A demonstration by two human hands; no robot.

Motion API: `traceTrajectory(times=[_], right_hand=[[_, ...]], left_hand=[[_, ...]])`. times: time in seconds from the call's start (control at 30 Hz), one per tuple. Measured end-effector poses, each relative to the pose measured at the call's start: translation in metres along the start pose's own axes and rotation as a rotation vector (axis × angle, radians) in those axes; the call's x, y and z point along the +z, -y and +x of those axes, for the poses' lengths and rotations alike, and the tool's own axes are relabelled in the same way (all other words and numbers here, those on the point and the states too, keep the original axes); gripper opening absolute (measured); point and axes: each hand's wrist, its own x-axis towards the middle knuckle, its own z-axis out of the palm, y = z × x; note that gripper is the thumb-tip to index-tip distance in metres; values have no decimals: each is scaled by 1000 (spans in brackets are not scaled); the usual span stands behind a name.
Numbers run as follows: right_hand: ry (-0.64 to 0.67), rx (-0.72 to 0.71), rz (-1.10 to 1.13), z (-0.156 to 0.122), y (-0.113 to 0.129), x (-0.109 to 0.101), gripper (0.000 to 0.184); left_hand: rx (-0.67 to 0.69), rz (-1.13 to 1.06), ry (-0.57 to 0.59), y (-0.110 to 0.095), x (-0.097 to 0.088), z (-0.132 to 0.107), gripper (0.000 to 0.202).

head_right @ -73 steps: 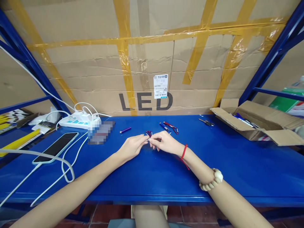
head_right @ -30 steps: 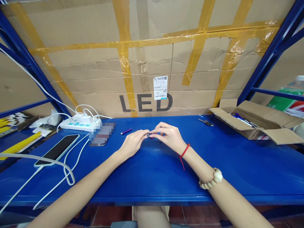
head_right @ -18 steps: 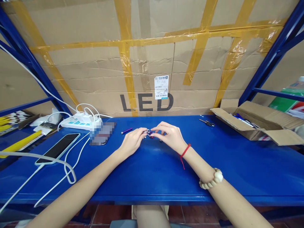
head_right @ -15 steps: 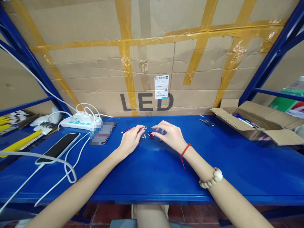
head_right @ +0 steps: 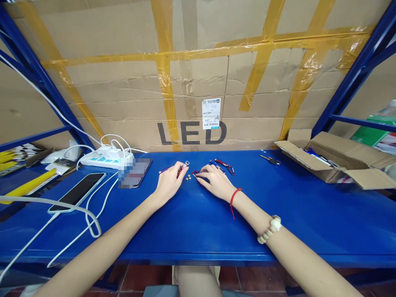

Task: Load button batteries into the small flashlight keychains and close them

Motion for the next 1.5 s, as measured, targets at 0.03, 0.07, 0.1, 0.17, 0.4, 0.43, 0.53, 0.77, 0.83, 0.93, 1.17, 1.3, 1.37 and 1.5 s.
traceTrajectory(times=[0.03,0.07,0.1,0.17,0.4,0.43,0.53,0.77,0.83,0.93,1.17,1.3,1.37,1.5], right_hand=[[-1,-1,-15,0,0,0,30],[-7,0,-29,0,-1,1,28],[-16,3,-42,1,-1,1,26],[-34,16,-60,1,-2,0,22],[-29,120,-19,2,1,-2,13],[-25,134,-8,2,2,-3,11],[-27,157,19,2,4,-4,8],[-133,131,105,3,7,-8,9],[-160,96,150,3,8,-9,8],[-170,4,216,3,10,-8,7],[-135,-80,302,2,10,-7,8],[-135,-83,305,2,10,-7,11],[-150,-60,306,2,10,-6,16],[-166,-12,274,1,11,-7,30]], left_hand=[[3,-1,7,0,0,0,28],[4,-1,14,-1,-1,0,28],[3,-1,22,-2,-1,0,28],[-6,2,39,-3,-2,0,28],[-19,49,101,-6,-4,0,28],[-17,46,105,-6,-3,0,28],[-30,11,112,-5,-3,0,27],[-142,-245,175,-7,-4,-1,25],[-150,-296,168,-6,-3,-2,26],[-97,-342,153,-5,0,-3,25],[24,-400,158,-5,7,-5,11],[33,-412,164,-6,6,-5,10],[46,-428,160,-5,6,-4,11],[63,-466,141,-3,7,-2,12]])
